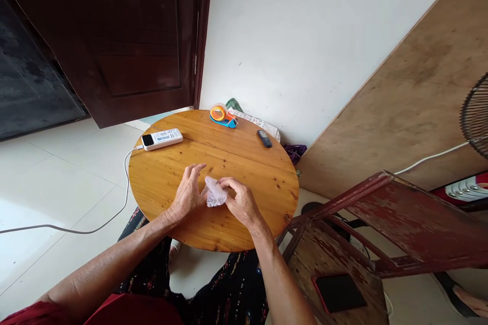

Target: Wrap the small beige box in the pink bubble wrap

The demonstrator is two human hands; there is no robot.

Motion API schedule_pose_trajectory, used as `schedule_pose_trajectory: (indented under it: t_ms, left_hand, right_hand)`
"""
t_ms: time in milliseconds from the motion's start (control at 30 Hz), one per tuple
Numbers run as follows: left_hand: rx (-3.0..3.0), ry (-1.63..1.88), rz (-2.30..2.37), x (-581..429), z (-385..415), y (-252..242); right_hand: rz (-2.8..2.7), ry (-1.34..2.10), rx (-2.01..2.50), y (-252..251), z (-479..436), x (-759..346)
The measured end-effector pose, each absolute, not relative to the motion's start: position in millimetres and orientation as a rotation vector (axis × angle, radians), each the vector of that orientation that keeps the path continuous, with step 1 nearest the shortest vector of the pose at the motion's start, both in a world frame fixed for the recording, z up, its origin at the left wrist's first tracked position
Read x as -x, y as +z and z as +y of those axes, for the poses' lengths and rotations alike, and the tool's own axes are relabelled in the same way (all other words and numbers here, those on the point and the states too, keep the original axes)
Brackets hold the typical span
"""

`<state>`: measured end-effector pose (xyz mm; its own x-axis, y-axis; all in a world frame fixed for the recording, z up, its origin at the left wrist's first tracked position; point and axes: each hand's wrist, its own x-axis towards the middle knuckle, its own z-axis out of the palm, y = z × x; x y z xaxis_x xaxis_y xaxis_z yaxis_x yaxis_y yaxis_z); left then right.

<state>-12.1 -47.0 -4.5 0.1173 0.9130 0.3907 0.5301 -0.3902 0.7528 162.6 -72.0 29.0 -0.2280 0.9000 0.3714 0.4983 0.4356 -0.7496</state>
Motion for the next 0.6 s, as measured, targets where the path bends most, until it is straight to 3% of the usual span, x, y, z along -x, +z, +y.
schedule_pose_trajectory:
  t_ms: [267, 367, 533, 600]
  left_hand:
    - [-2.155, 0.849, 0.733, 48, -34, -4]
    - [-2.155, 0.862, 0.758, 49, -30, 1]
    - [-2.064, 0.731, 0.998, 36, -15, 9]
    - [-1.977, 0.664, 1.052, 34, -11, 10]
  right_hand:
    - [-1.948, 0.273, 1.215, -3, -87, -159]
    - [-1.81, 0.421, 1.252, 0, -80, -155]
    - [-1.492, 0.995, 1.401, 12, -73, -152]
    - [-1.451, 1.002, 1.467, 13, -71, -152]
